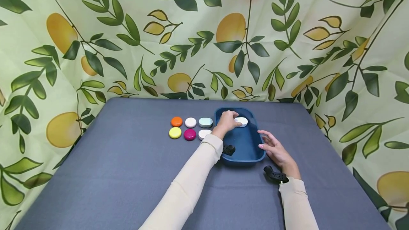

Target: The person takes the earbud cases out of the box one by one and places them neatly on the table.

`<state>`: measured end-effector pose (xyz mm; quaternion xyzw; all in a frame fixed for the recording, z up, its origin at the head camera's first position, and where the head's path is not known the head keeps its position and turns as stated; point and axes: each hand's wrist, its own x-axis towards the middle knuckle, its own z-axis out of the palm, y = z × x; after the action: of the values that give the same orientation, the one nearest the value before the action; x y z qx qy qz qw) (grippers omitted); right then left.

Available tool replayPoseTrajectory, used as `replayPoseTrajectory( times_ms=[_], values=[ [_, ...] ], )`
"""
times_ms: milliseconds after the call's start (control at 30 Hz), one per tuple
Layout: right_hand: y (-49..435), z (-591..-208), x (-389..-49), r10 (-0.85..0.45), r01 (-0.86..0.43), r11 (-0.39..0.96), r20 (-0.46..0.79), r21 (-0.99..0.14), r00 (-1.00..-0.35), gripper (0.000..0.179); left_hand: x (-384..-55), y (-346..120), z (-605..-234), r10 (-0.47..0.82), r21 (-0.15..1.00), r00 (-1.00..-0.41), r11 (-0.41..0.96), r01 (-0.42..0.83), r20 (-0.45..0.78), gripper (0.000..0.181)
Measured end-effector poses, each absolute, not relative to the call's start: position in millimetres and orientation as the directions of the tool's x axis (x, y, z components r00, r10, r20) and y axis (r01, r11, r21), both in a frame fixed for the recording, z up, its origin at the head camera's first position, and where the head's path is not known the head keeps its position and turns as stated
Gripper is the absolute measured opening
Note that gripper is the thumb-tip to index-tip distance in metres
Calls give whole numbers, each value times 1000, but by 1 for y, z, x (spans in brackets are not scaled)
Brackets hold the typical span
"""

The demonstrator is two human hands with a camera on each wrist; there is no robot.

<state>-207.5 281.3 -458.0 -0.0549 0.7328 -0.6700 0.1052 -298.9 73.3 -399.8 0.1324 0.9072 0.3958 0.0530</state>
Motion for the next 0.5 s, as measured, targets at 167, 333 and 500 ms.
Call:
replayPoseTrajectory(
  times_ms=[167,333,500],
  values=[
    [283,-455,-206,-283,18,116,-50,-993,-958,49,-301,74,-408,252,697,-968,696,173,-12,47],
    [285,-455,-205,-323,1,127,-42,-992,-945,47,-307,73,-419,259,703,-964,695,149,-52,55],
    [288,-459,-206,-368,-23,105,-17,-994,-930,49,-329,74,-443,315,659,-948,721,212,-40,62]
  ],
)
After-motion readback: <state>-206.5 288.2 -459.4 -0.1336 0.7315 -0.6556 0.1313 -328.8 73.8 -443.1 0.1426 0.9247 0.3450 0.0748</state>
